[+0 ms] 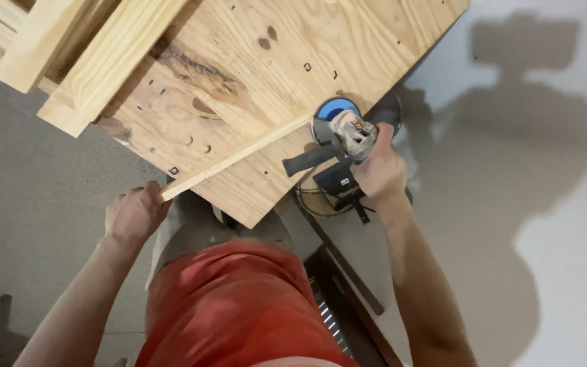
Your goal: Sanding a small wooden slat using a handheld power sander on a workbench.
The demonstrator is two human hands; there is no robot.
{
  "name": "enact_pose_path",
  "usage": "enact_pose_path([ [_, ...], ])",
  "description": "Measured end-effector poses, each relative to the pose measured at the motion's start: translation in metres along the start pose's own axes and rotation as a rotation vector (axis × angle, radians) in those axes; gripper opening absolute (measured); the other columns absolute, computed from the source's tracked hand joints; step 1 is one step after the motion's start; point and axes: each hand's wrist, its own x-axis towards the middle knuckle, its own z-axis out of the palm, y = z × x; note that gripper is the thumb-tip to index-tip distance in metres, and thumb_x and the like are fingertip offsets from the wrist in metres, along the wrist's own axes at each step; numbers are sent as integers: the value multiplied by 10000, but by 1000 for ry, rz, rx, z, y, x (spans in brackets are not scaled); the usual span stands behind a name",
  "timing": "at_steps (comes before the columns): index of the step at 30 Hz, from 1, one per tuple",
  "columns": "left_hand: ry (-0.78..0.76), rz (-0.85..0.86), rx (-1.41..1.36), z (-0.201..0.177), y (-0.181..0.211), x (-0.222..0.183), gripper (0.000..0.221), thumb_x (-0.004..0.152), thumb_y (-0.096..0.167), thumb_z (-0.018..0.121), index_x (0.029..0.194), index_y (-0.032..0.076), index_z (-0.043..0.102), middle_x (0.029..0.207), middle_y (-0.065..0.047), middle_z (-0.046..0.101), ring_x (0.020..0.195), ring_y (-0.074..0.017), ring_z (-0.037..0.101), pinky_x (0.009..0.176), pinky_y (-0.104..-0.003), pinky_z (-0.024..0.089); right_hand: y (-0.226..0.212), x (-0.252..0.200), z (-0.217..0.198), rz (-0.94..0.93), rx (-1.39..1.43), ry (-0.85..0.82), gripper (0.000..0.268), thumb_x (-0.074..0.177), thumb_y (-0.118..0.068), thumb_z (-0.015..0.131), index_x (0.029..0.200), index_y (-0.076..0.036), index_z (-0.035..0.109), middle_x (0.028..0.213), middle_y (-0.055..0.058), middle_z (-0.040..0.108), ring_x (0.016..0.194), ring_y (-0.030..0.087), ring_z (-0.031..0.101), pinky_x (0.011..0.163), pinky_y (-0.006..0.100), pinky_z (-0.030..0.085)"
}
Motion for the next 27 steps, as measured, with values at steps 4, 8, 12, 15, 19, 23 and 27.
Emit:
enact_pose_path([
  [4,19,22,-1,2,0,-3,275,946,326,696,1045,70,708,898,-184,771,900,-395,786,724,-490,636,-59,-25,5,-29,-39,-118,921,601,-202,923,1343,-109,387,974,153,712,889,365,757,793,428,620],
  [8,2,41,-51,10,-5,3,252,946,309,664,1055,83,688,901,-176,774,866,-393,788,686,-504,613,-108,-57,22,-421,13,59,564,709,-118,736,1233,-33,544,829,120,684,732,303,745,676,407,601],
  [12,20,15,-1,7,0,1,225,937,294,706,1060,106,722,884,-138,790,861,-336,803,683,-456,627,-78,-38,14,-385,22,174,601,737,-52,752,1289,66,546,851,235,688,709,376,727,644,484,601],
  [15,-61,-2,6,16,-7,4,373,1049,478,481,1060,113,562,907,-142,742,786,-406,732,656,-506,553,-33,15,-32,114,255,-237,683,836,-342,840,1292,-123,380,1004,180,735,816,423,748,675,526,608],
  [19,-114,-43,39,16,-4,5,379,1023,448,524,1085,82,599,979,-185,769,876,-455,737,711,-534,557,-27,23,-37,140,214,-223,686,742,-80,762,1287,-115,346,989,227,706,880,516,672,737,594,540],
  [23,-42,-9,34,16,-1,9,358,1035,430,508,1051,80,581,880,-167,758,771,-437,745,628,-521,563,-27,9,-34,41,254,-250,666,770,-167,821,1276,-109,392,942,192,721,766,423,727,649,530,582],
  [27,-59,-3,60,38,-14,14,373,1026,487,493,1103,131,574,919,-137,758,789,-394,748,673,-489,557,-7,20,-34,195,272,-227,714,734,-50,774,1304,-104,347,1052,203,718,831,420,734,712,502,630],
])
